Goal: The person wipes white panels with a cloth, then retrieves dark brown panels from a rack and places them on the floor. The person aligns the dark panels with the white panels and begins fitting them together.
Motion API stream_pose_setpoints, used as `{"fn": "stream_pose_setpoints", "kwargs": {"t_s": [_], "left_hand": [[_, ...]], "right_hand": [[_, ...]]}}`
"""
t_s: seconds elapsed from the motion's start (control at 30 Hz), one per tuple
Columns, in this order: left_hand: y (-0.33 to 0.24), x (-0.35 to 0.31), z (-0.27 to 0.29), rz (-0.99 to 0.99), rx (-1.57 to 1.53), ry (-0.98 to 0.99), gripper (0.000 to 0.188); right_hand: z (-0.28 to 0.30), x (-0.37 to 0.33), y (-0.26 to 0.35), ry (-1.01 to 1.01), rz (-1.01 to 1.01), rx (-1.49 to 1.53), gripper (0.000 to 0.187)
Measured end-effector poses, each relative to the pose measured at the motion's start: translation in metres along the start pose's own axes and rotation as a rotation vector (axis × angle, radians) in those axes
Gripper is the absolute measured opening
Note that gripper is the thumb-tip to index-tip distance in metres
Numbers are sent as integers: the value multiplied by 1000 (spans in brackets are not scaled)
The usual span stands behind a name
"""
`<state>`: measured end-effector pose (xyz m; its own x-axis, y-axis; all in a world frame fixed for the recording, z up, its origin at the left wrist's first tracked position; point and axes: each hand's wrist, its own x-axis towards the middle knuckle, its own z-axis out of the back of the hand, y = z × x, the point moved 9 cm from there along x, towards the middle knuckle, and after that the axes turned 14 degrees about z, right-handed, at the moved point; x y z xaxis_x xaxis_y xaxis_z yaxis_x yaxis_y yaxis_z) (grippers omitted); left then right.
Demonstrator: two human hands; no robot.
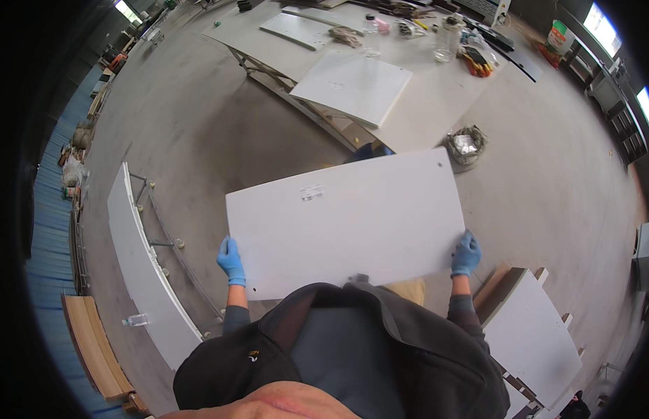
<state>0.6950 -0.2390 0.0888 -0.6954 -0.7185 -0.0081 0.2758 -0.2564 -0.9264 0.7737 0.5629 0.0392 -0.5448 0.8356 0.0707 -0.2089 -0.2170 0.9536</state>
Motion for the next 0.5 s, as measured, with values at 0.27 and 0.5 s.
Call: {"fn": "stream_pose_setpoints", "kwargs": {"t_s": [0.27, 0.5], "left_hand": [[72, 107, 115, 173, -43, -276, 34], [68, 255, 90, 256, 109, -286, 35]], "right_hand": [[-263, -24, 136, 324, 153, -65, 40], [-490, 1, 190, 462, 102, -68, 41]]}}
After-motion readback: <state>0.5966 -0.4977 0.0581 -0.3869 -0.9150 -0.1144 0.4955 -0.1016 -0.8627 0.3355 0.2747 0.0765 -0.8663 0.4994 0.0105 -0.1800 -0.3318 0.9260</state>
